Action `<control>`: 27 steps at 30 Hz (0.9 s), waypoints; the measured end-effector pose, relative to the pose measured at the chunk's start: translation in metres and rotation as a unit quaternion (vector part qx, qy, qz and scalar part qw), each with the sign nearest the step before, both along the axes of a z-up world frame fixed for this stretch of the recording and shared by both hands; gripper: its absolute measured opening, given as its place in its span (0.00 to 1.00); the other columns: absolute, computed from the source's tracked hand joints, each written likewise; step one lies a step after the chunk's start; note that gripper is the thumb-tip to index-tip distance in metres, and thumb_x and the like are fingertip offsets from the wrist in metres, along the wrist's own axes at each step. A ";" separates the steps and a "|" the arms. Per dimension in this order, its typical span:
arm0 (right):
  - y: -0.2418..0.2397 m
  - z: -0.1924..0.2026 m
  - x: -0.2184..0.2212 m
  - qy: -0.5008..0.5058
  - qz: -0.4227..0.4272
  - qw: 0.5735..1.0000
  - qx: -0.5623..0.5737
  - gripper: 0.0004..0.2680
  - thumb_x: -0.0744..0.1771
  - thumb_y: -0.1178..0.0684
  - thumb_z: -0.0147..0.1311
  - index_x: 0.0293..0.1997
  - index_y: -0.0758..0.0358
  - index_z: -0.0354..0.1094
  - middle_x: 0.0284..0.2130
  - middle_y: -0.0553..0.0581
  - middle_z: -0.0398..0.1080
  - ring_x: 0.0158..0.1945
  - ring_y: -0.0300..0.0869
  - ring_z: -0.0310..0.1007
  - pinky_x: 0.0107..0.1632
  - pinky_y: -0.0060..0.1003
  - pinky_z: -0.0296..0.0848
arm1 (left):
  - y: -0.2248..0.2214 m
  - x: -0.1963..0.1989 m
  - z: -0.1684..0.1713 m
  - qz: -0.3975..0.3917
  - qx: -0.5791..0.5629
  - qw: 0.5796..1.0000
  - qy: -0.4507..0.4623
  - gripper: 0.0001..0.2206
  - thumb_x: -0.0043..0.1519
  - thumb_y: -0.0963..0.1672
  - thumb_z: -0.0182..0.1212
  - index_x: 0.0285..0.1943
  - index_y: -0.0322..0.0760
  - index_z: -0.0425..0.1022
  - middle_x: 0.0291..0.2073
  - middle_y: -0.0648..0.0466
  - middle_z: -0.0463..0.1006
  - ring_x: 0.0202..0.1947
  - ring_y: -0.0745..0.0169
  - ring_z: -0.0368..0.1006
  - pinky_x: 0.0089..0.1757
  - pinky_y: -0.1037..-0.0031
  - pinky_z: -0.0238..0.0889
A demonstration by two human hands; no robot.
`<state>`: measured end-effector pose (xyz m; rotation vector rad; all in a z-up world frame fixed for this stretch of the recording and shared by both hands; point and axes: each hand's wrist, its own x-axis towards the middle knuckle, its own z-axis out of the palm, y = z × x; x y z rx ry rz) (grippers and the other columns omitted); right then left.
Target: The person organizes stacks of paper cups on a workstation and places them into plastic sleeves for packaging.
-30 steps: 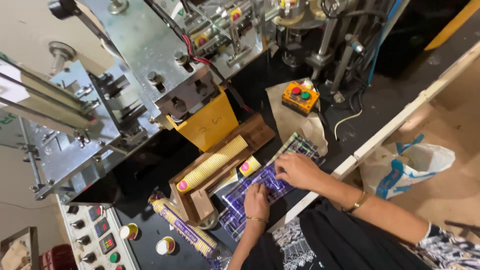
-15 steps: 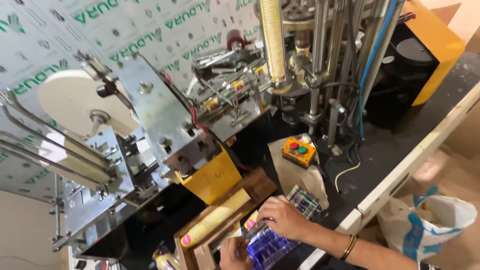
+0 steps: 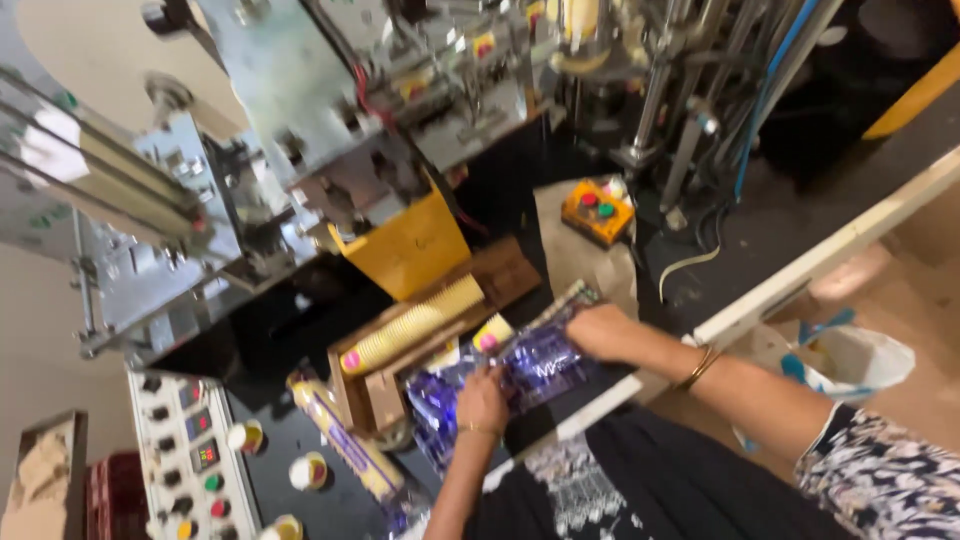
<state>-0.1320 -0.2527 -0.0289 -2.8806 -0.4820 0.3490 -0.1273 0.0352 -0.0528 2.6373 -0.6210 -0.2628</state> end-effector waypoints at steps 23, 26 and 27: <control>-0.053 0.287 0.000 -0.276 0.061 0.958 0.056 0.10 0.65 0.46 0.62 0.47 0.56 0.76 0.44 0.52 0.76 0.47 0.47 0.75 0.47 0.39 0.74 | -0.044 0.025 0.040 -0.019 0.034 0.968 -0.247 0.30 0.53 0.44 0.58 0.67 0.65 0.68 0.65 0.53 0.64 0.61 0.39 0.61 0.52 0.44 0.61; -0.043 0.271 0.005 -0.233 0.065 0.969 0.048 0.11 0.65 0.45 0.61 0.48 0.55 0.76 0.44 0.51 0.76 0.49 0.46 0.75 0.48 0.40 0.75 | -0.043 0.038 0.020 -0.035 0.031 0.966 -0.256 0.24 0.56 0.44 0.57 0.64 0.61 0.71 0.67 0.53 0.64 0.62 0.39 0.62 0.53 0.46 0.62; -0.039 0.269 0.007 -0.215 0.068 0.973 0.042 0.11 0.65 0.44 0.61 0.48 0.54 0.76 0.45 0.50 0.75 0.50 0.46 0.75 0.49 0.40 0.75 | -0.041 0.044 0.012 -0.053 0.039 0.966 -0.250 0.21 0.58 0.43 0.57 0.63 0.58 0.72 0.68 0.52 0.64 0.63 0.40 0.62 0.53 0.48 0.62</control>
